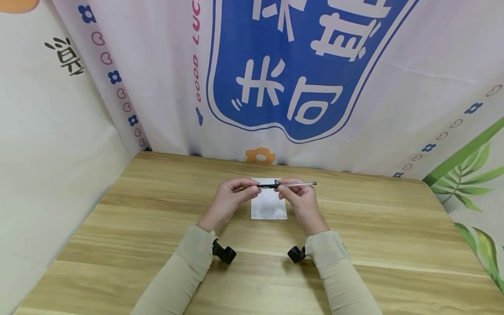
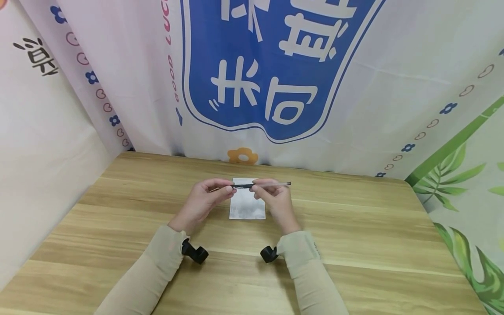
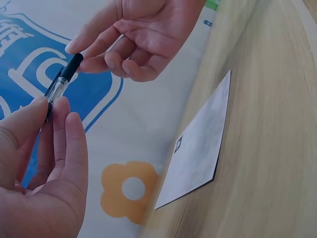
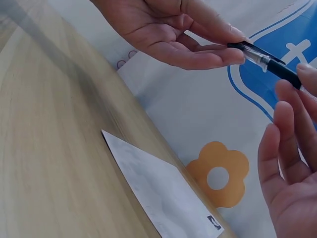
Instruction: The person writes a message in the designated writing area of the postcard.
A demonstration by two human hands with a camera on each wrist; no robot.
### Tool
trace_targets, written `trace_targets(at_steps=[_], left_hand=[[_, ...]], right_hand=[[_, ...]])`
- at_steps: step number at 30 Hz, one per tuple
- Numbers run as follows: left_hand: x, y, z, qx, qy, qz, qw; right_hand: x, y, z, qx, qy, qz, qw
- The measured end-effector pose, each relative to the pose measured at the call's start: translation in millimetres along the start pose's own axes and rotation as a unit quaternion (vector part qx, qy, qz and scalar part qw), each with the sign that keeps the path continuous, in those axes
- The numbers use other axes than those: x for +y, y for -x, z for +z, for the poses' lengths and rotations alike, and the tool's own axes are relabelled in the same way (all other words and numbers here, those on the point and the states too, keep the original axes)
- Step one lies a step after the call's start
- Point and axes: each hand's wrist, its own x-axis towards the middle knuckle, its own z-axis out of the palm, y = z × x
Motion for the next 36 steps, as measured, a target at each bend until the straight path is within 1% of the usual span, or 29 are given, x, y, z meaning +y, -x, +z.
trace_targets(at_steps=[3,6,9,14,19,22,27,31,36], left_hand=[[0.2,0.3,2.0,-0.005,-0.02,0.006,0.9998],[-0.2,0.7,2.9,-0.007,-0.031,0.007,0.9995],[0.4,2.0,2.9,-0.01,-0.033,0.005,0.9994],[1.0,3.0,2.3,-0.012,-0.044,0.01,0.9989],[1.9,2.9,2.8,-0.005,-0.045,0.009,0.999],[1.9,2.4,3.0,-0.002,-0.041,-0.002,0.9992],[1.2,1.3,1.9,0.006,-0.036,-0.033,0.9988],[-0.1,0.5,0.2,0.007,-0.036,-0.054,0.9979],[-2.2,0.2,-1.7,0.011,-0.032,-0.07,0.997]], right_hand=[[0.0,0.6,0.0,-0.002,-0.025,0.0,0.9997],[-0.1,1.5,0.2,-0.009,-0.038,0.0,0.9992],[0.6,1.6,1.2,-0.016,-0.045,-0.002,0.9988],[1.1,2.0,2.0,-0.015,-0.058,-0.005,0.9982],[1.6,2.3,2.0,-0.019,-0.059,-0.017,0.9979],[2.9,2.3,1.7,-0.021,-0.054,-0.025,0.998],[5.5,3.2,1.4,-0.022,-0.041,-0.031,0.9984],[6.7,3.7,0.9,-0.02,-0.027,-0.028,0.999],[5.8,3.8,0.7,-0.025,-0.008,-0.019,0.9995]])
